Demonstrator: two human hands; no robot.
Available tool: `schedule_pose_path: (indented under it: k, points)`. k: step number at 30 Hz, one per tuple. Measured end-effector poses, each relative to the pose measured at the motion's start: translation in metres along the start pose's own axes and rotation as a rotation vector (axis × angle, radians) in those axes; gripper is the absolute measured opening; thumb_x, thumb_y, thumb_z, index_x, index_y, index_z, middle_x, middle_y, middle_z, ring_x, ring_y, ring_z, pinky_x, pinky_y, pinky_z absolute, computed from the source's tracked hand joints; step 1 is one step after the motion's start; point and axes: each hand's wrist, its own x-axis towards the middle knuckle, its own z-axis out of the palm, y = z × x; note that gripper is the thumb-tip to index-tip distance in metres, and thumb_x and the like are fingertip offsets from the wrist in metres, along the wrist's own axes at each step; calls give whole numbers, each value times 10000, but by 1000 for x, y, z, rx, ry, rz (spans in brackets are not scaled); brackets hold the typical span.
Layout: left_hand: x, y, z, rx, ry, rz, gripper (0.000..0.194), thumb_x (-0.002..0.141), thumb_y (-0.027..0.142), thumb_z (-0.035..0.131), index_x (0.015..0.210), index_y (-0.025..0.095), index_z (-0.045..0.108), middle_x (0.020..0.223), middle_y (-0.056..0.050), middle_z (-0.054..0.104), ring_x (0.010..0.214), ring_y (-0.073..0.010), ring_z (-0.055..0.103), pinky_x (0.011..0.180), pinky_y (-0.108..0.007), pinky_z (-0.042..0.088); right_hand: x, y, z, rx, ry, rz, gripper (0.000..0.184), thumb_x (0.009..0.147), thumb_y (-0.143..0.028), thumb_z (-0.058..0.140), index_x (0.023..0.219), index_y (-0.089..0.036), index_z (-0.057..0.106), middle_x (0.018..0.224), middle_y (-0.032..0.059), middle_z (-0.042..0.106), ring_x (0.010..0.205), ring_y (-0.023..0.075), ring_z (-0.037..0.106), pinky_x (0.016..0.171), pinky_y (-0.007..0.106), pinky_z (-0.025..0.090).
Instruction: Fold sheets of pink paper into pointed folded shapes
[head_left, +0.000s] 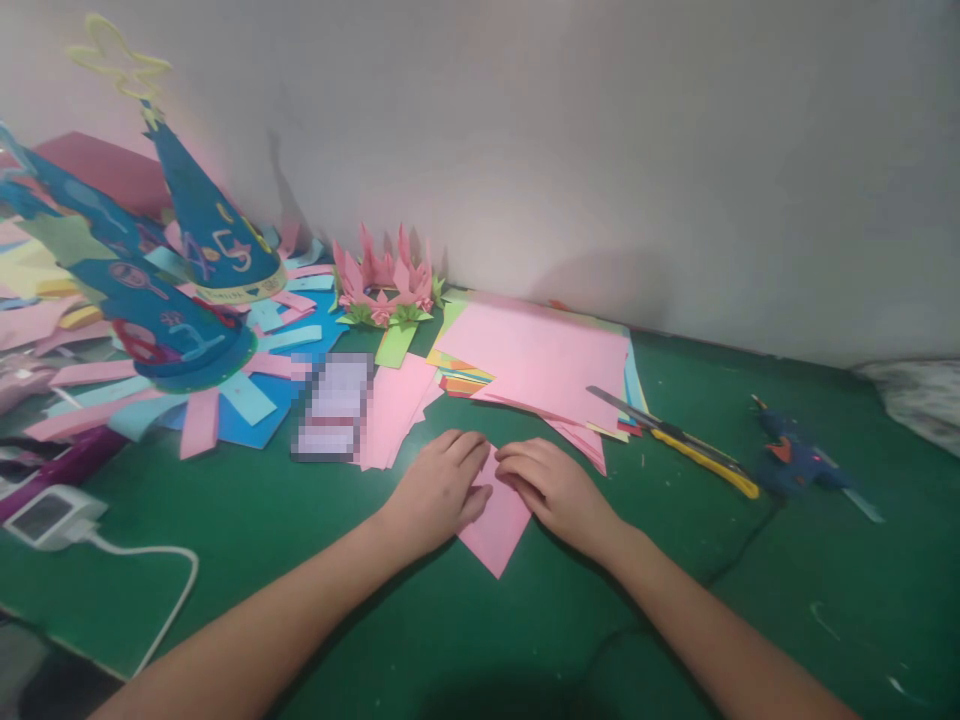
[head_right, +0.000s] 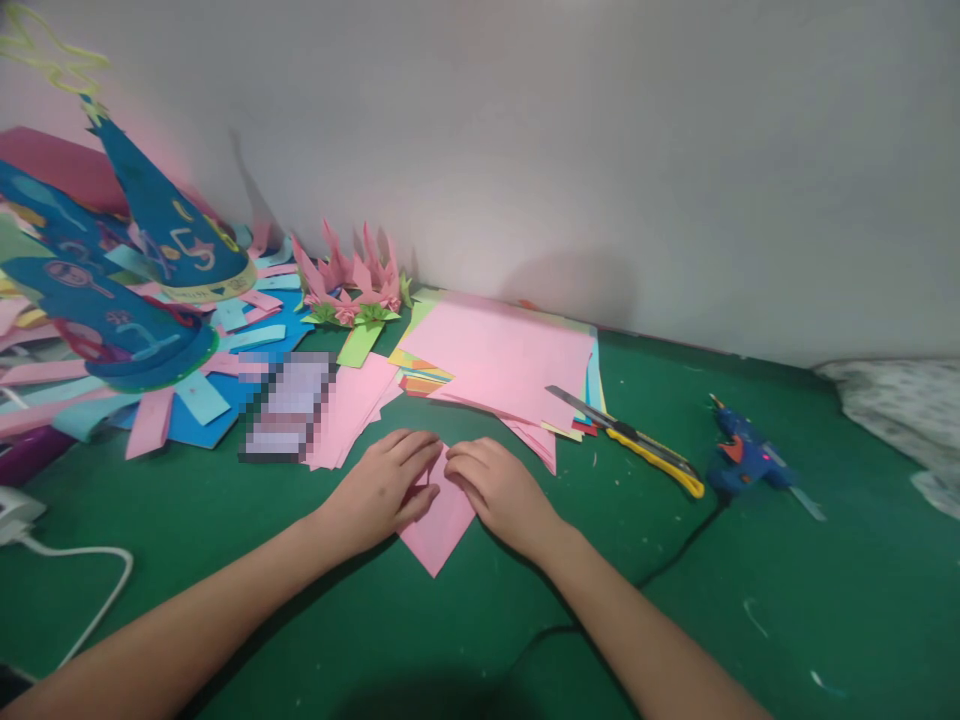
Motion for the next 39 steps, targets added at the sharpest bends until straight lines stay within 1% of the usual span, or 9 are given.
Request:
schedule_pose_path:
  k: [6, 9, 12, 16, 20, 25, 32, 35, 39]
  points:
    - [-1, -15, 5, -186, 132, 16, 339, 823, 57, 439, 1118, 167, 564, 1144, -88, 607, 1041, -213, 538, 932, -410, 455, 1, -2, 0, -48, -47, -12, 183, 908, -108, 417, 931, -194, 577, 1154, 92, 624, 939, 207, 557, 816, 394, 471]
    - [-1, -21, 4, -317, 237, -61, 269, 870, 102, 424, 1069, 166, 592, 1097, -84, 626, 1023, -186, 571, 911, -362, 474, 2, -4, -3, -87, -59, -22, 183, 902, -96, 413, 904, -185, 573, 1141, 95, 629, 904, 209, 552, 797, 392, 475]
    - [-1, -25, 1, -364, 280, -162, 269, 839, 127, 472, 1082, 167, 579, 1029, -73, 627, 975, -176, 584, 874, -341, 490, 2, -6, -5, -148, -67, -74, 206, 894, -86, 399, 884, -181, 583, 1029, 101, 654, 857, 212, 550, 765, 391, 474]
    - [-2, -28, -1, -390, 255, -289, 314, 792, 145, 515, 1104, 170, 551, 867, -29, 617, 756, -141, 583, 740, -302, 511, 2, -5, -2, -181, -61, -97, 202, 899, -91, 400, 889, -167, 586, 909, 103, 642, 844, 212, 550, 741, 372, 470]
    - [-2, -28, -2, -406, 240, -322, 301, 793, 164, 520, 1092, 162, 550, 877, -37, 617, 768, -146, 584, 736, -299, 500, 1, -4, 2, -171, -71, -48, 188, 919, -115, 394, 940, -176, 570, 1049, 104, 621, 839, 199, 537, 747, 370, 469]
    - [-2, -28, -3, -435, 230, -363, 300, 788, 184, 529, 1086, 159, 551, 885, -43, 614, 747, -142, 584, 684, -280, 490, 1, -5, 5, -162, -95, 3, 175, 915, -91, 398, 872, -179, 543, 1185, 101, 589, 884, 206, 532, 776, 384, 458]
    - [-4, -35, -5, -605, 212, -443, 224, 778, 212, 554, 998, 170, 551, 754, 7, 593, 657, -113, 569, 595, -225, 458, 0, -7, 5, -187, -114, 73, 172, 914, -97, 396, 917, -186, 544, 1322, 82, 530, 957, 221, 507, 811, 404, 433]
    - [-5, -38, -4, -634, 208, -464, 182, 767, 224, 579, 941, 171, 559, 746, 11, 591, 656, -107, 565, 597, -217, 450, 0, -8, 4, -209, -114, 67, 199, 902, -101, 421, 1012, -191, 561, 1334, 80, 521, 1005, 228, 496, 833, 398, 419]
    - [-6, -40, -5, -599, 196, -471, 159, 744, 226, 610, 888, 168, 575, 700, 29, 547, 608, -93, 511, 562, -204, 413, 0, -6, 3, -265, -122, 43, 348, 882, -93, 439, 1198, -202, 538, 1262, 90, 560, 1016, 230, 492, 854, 387, 405]
